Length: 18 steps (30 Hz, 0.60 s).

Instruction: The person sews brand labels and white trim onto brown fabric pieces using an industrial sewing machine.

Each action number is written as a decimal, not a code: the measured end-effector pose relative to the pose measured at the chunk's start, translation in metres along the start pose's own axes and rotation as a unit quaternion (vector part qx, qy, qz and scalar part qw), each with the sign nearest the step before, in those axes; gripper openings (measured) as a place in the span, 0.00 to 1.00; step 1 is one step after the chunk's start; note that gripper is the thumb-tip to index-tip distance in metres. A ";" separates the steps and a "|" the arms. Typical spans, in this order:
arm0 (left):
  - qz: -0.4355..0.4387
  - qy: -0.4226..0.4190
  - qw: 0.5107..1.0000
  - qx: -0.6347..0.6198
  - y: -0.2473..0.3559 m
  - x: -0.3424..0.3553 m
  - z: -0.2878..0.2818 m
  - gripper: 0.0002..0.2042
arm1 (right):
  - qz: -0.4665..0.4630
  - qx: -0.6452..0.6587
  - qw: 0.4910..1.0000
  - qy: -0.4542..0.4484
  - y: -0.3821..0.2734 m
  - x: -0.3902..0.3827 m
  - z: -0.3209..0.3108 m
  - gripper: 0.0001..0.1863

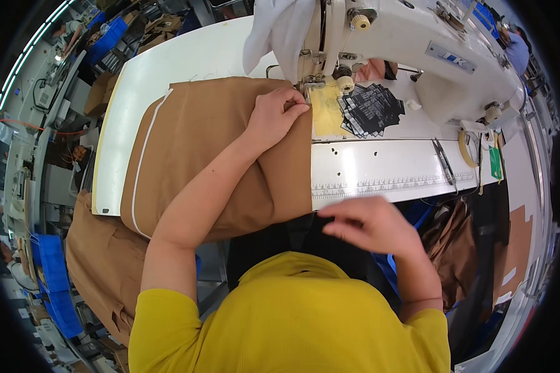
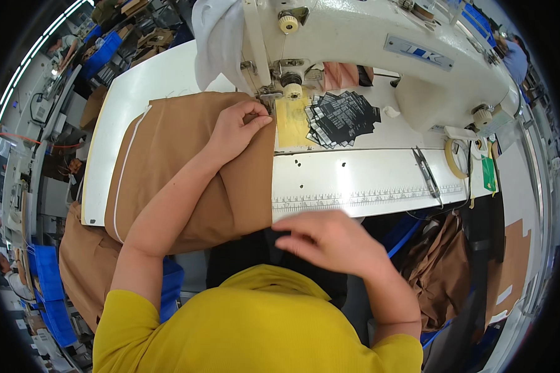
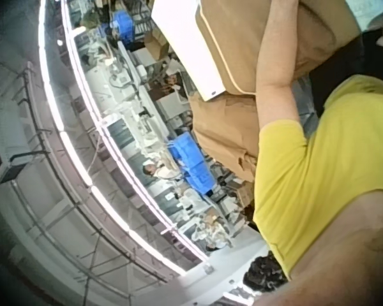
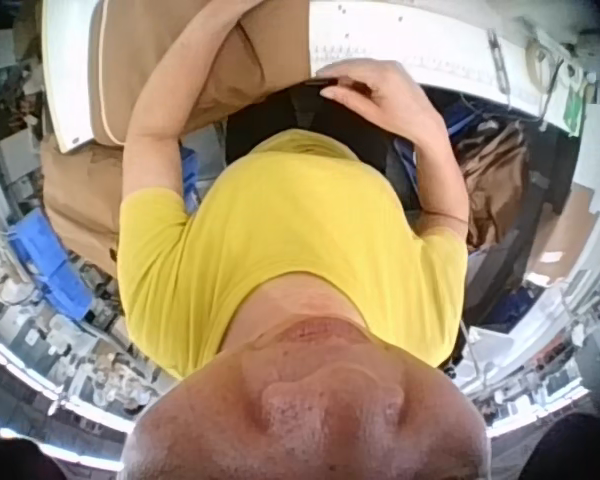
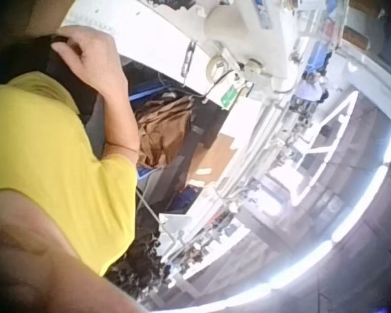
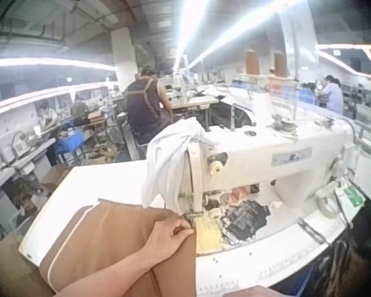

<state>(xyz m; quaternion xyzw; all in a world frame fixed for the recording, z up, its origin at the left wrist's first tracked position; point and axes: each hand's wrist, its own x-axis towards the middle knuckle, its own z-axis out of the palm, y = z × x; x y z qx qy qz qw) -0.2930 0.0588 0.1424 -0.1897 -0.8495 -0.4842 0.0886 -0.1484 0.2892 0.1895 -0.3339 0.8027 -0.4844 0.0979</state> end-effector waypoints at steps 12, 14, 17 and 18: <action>-0.047 0.020 0.994 -0.092 0.008 -0.005 0.000 0.13 | 0.227 0.063 0.970 0.050 0.048 0.132 -0.050 0.11; -0.044 0.008 0.994 -0.104 0.005 -0.004 -0.001 0.13 | 0.235 0.092 0.966 0.049 0.055 0.132 -0.048 0.09; -0.031 -0.015 0.986 -0.160 -0.002 -0.002 -0.004 0.13 | 0.243 0.109 0.963 0.048 0.057 0.134 -0.042 0.07; -0.039 -0.041 0.983 -0.174 -0.004 -0.002 -0.007 0.13 | 0.231 0.125 0.963 0.055 0.057 0.134 -0.038 0.07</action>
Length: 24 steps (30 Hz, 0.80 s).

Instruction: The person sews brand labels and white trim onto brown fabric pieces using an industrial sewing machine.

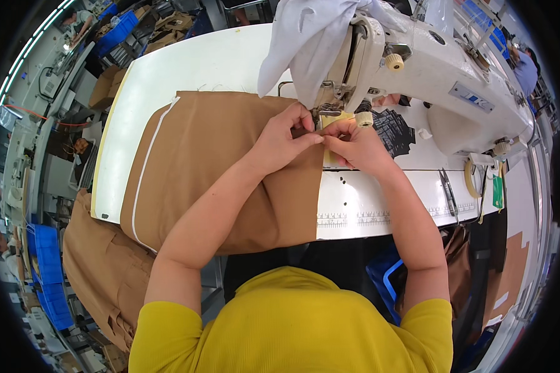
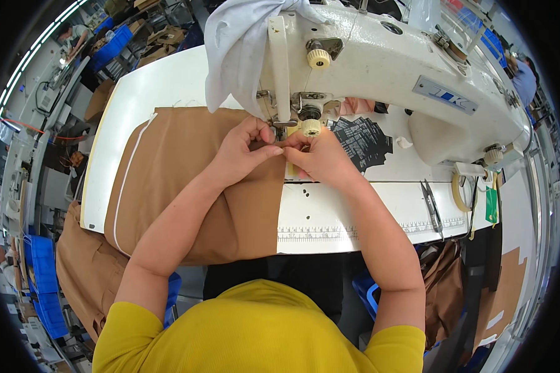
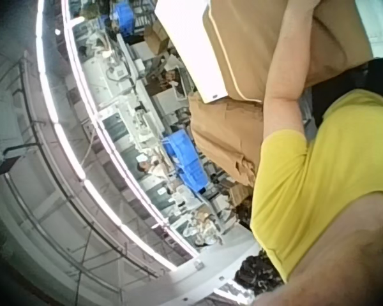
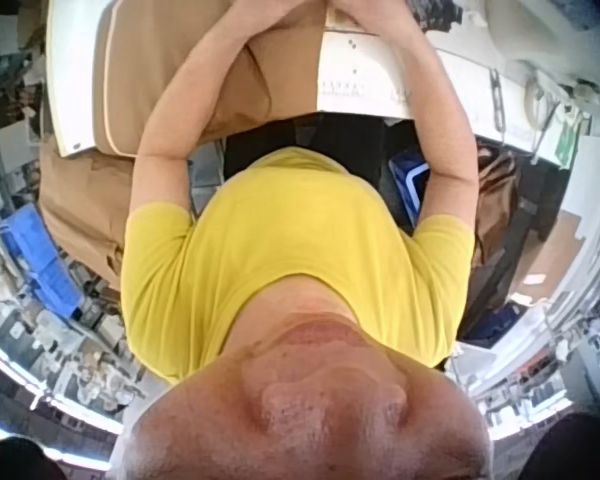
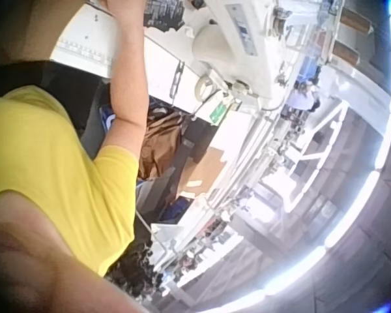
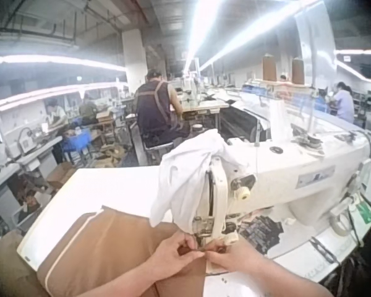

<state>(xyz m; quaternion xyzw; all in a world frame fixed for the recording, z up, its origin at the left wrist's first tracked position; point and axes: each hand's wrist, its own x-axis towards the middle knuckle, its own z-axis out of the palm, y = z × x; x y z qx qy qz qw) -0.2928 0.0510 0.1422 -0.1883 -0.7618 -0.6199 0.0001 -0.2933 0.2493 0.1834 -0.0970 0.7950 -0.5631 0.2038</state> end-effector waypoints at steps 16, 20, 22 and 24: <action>0.030 -0.043 0.973 0.225 0.017 0.004 -0.006 0.10 | -0.097 -0.065 0.992 0.053 0.018 -0.001 0.005 0.10; 0.077 -0.014 0.962 0.262 0.012 0.002 -0.004 0.10 | -0.144 -0.067 0.985 0.072 0.027 0.006 0.008 0.10; 0.040 -0.023 0.979 0.199 0.010 0.004 -0.006 0.09 | -0.201 -0.111 0.967 0.112 0.028 0.006 0.009 0.09; 0.025 -0.025 0.980 0.198 0.011 0.005 -0.007 0.08 | -0.196 -0.135 0.964 0.115 0.029 0.007 0.004 0.09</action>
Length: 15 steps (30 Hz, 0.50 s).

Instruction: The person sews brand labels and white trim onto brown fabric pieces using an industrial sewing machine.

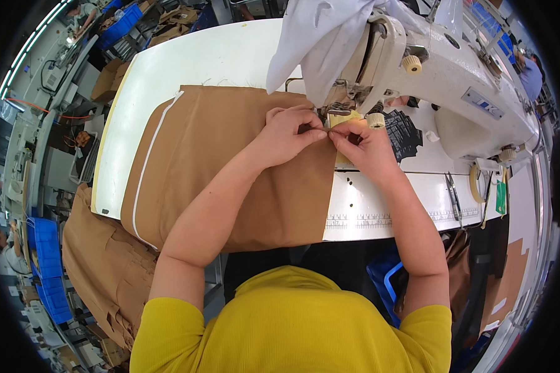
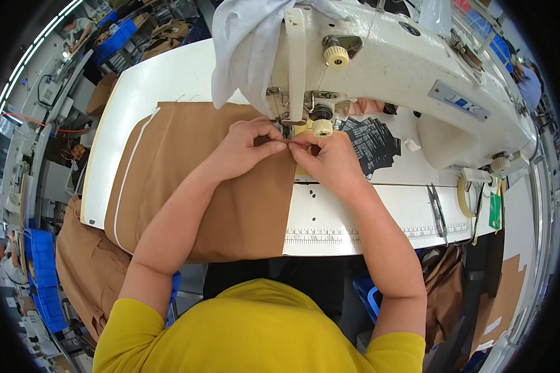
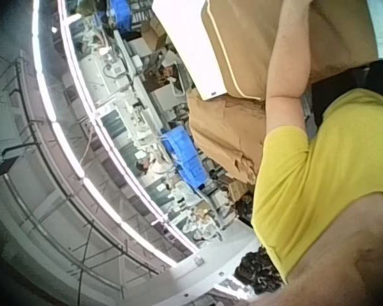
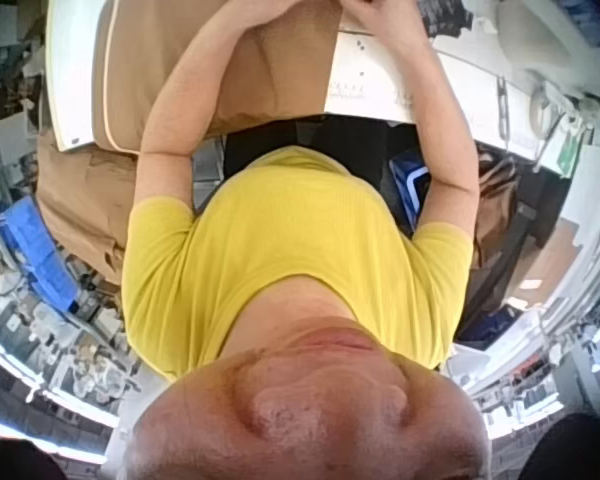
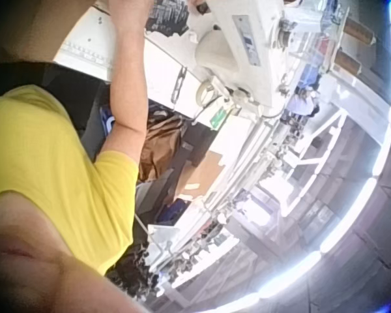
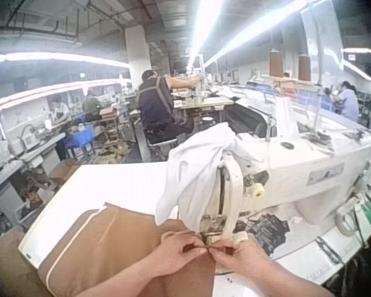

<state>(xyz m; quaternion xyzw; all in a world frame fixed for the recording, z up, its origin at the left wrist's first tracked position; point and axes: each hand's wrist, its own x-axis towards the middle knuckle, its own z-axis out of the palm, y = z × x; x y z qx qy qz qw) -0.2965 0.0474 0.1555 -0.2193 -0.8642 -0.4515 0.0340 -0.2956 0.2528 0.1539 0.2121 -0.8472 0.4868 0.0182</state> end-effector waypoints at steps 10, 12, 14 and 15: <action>0.032 0.099 0.981 0.164 -0.003 -0.001 0.012 0.04 | -0.040 -0.205 0.978 0.016 -0.012 0.001 -0.002 0.09; 0.029 0.105 0.980 0.167 -0.008 0.001 0.014 0.03 | -0.130 -0.206 0.969 0.044 -0.006 0.000 0.001 0.10; 0.028 0.109 0.979 0.168 -0.007 0.002 0.015 0.03 | -0.217 -0.207 0.951 0.072 -0.001 -0.001 0.003 0.11; 0.015 0.107 0.980 0.165 -0.005 0.001 0.016 0.03 | -0.219 -0.236 0.945 0.058 0.000 -0.002 0.003 0.12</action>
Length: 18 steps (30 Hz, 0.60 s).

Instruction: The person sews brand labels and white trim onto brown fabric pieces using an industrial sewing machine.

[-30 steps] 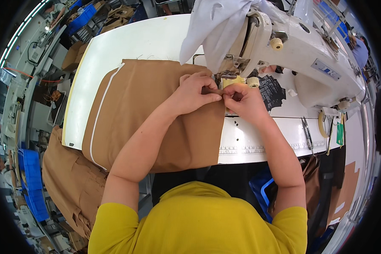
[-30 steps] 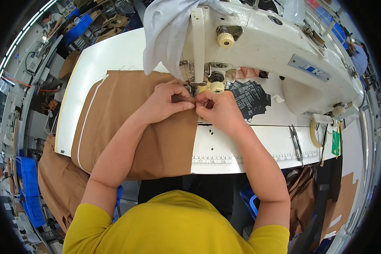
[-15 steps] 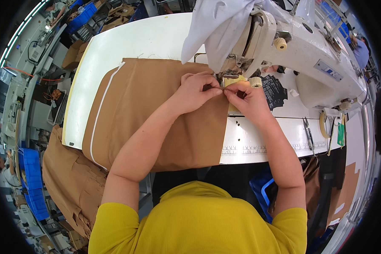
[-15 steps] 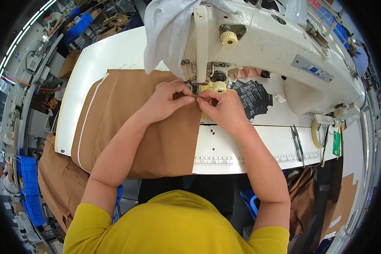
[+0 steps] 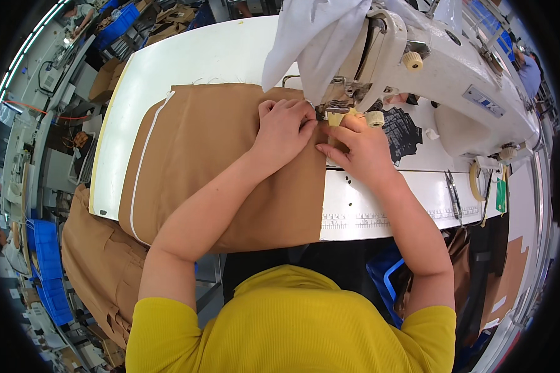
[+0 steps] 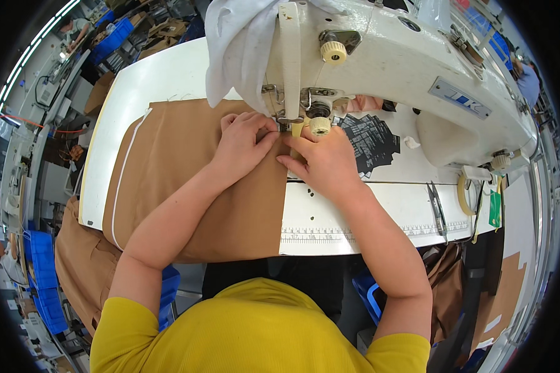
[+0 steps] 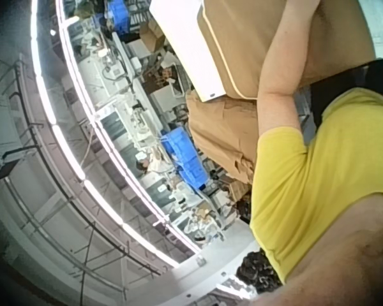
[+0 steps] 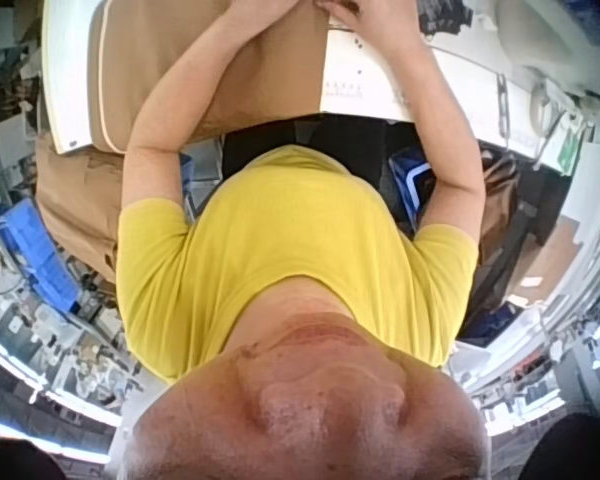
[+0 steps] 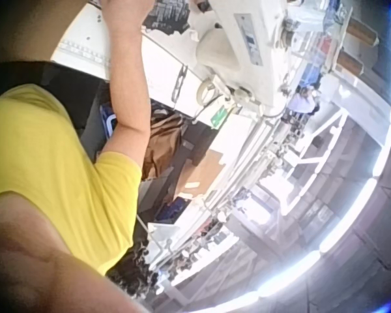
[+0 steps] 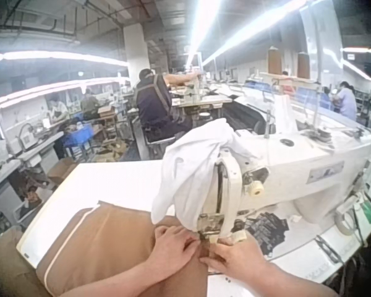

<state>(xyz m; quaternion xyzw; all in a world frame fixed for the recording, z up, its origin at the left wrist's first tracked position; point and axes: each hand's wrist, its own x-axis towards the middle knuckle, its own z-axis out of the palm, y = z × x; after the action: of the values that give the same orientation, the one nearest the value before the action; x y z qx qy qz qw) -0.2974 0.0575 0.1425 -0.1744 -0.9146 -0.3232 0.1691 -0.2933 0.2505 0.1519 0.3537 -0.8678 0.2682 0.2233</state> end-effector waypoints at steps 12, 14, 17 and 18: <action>0.145 -0.073 0.986 0.028 0.011 -0.035 -0.016 0.14 | 0.006 -0.049 0.997 -0.057 -0.004 -0.001 -0.007 0.15; 0.144 -0.070 0.987 0.032 0.012 -0.035 -0.016 0.15 | 0.010 -0.050 0.997 -0.059 -0.005 0.000 -0.008 0.15; 0.130 -0.068 0.989 0.037 0.015 -0.034 -0.012 0.15 | 0.013 -0.066 0.996 -0.056 -0.006 0.001 -0.008 0.16; 0.129 -0.057 0.989 0.047 0.015 -0.034 -0.011 0.15 | 0.013 -0.076 0.996 -0.047 -0.006 0.002 -0.008 0.16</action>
<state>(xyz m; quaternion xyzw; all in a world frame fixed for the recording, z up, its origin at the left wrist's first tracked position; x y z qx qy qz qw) -0.2585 0.0539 0.1444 -0.3013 -0.9067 -0.2446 0.1651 -0.2886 0.2506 0.1611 0.3365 -0.8998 0.1870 0.2052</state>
